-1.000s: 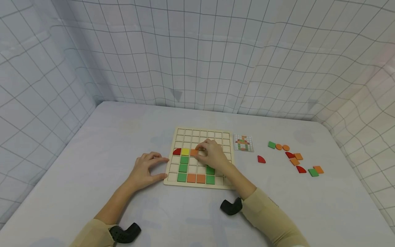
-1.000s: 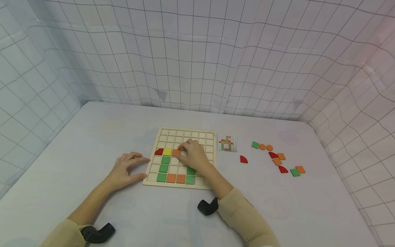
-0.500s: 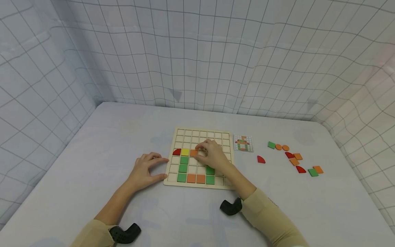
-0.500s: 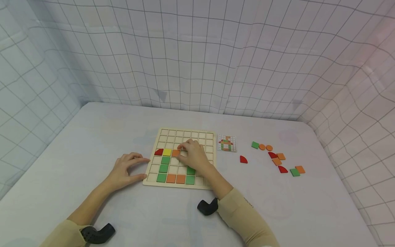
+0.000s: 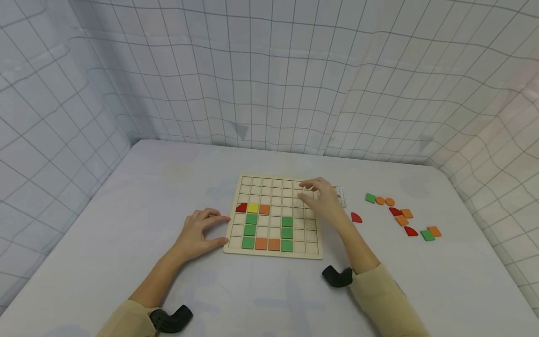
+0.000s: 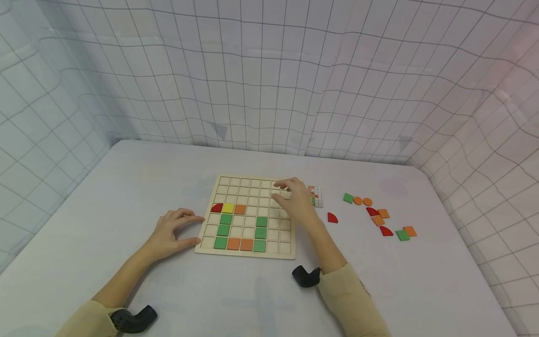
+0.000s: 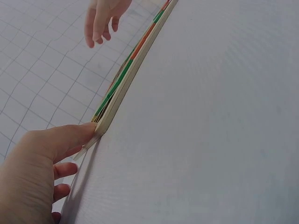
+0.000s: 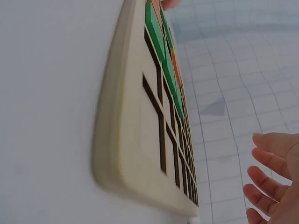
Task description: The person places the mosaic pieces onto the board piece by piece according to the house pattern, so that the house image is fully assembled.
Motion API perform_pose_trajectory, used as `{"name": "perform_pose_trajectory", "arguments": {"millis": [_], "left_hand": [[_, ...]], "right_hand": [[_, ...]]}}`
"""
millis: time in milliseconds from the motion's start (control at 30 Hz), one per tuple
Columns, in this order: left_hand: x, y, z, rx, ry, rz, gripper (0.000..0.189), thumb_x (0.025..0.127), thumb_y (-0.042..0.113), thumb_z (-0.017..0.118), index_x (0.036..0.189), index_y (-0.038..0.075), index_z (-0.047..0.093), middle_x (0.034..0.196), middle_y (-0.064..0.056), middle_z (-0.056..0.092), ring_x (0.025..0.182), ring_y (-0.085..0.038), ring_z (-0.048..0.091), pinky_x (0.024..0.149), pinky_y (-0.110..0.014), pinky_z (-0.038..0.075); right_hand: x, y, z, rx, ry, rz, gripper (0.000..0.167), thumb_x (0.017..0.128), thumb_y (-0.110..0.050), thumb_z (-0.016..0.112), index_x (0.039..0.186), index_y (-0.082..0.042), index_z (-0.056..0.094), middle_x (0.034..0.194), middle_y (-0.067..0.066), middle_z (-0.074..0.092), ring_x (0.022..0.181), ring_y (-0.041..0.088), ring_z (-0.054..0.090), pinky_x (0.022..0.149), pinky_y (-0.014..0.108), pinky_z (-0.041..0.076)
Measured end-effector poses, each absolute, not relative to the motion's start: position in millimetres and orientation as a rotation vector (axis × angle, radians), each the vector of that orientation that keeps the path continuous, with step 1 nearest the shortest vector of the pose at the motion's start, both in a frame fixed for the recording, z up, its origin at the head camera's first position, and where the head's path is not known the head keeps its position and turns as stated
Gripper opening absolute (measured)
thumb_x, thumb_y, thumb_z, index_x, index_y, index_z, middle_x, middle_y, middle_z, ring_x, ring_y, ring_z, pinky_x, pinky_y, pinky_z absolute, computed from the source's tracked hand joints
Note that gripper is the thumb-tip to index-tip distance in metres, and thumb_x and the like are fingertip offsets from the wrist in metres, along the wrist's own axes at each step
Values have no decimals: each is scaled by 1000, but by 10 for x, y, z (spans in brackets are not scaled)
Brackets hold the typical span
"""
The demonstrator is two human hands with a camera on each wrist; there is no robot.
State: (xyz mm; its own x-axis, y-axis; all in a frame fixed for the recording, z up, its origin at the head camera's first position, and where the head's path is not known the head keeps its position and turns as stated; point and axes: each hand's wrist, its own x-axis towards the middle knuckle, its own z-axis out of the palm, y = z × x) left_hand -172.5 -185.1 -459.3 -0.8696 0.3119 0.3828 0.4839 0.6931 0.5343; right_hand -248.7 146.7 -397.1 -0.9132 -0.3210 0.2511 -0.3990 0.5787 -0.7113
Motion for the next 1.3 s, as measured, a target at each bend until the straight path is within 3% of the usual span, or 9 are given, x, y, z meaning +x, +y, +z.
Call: {"name": "perform_pose_trajectory", "arguments": {"millis": [200, 367, 600, 867, 1100, 1300], "left_hand": [[-1732, -1860, -4592, -634, -2641, -938, 43, 68, 29, 77, 108, 15, 67, 105, -5, 55, 94, -26, 46, 77, -44, 30], [-1735, -1861, -4584, -639, -2635, -942, 43, 68, 28, 77, 107, 15, 67, 105, -6, 55, 94, -27, 46, 76, -44, 30], [-1744, -1862, -4571, -646, -2634, -929, 43, 68, 29, 77, 108, 15, 67, 105, -6, 55, 95, -27, 46, 77, -45, 29], [-1746, -1854, -4562, -644, -2644, -937, 43, 68, 28, 76, 108, 15, 67, 106, -6, 54, 96, -28, 46, 78, -45, 29], [-1735, -1853, -4544, -630, -2656, -954, 43, 68, 28, 77, 108, 14, 67, 106, -6, 54, 96, -28, 45, 78, -45, 29], [-1735, -1857, -4543, -635, -2657, -950, 43, 68, 28, 76, 108, 14, 67, 106, -6, 55, 96, -28, 46, 78, -45, 29]], "right_hand": [[-2488, 1848, -3937, 470, -2698, 1274, 32, 85, -11, 65, 113, 2, 59, 107, 19, 53, 98, 33, 49, 82, 45, 42], [-2499, 2158, -4003, 378, -2697, 1205, 34, 87, -19, 62, 116, -2, 57, 112, 18, 52, 101, 33, 46, 82, 47, 37], [-2557, 2608, -4168, 229, -2644, 1133, 38, 88, -34, 60, 116, -8, 59, 106, 11, 53, 96, 23, 46, 77, 38, 38], [-2452, 3045, -4073, 84, -2656, 1133, 37, 91, -22, 57, 120, 1, 54, 110, 21, 51, 101, 29, 44, 79, 31, 33], [-2368, 3404, -4076, -63, -2731, 1070, 45, 91, -28, 56, 125, 1, 51, 115, 24, 50, 105, 36, 44, 73, 28, 36], [-2303, 3670, -4089, -97, -2855, 1083, 53, 93, -35, 50, 133, -2, 42, 124, 26, 43, 113, 43, 36, 79, 47, 38]]}}
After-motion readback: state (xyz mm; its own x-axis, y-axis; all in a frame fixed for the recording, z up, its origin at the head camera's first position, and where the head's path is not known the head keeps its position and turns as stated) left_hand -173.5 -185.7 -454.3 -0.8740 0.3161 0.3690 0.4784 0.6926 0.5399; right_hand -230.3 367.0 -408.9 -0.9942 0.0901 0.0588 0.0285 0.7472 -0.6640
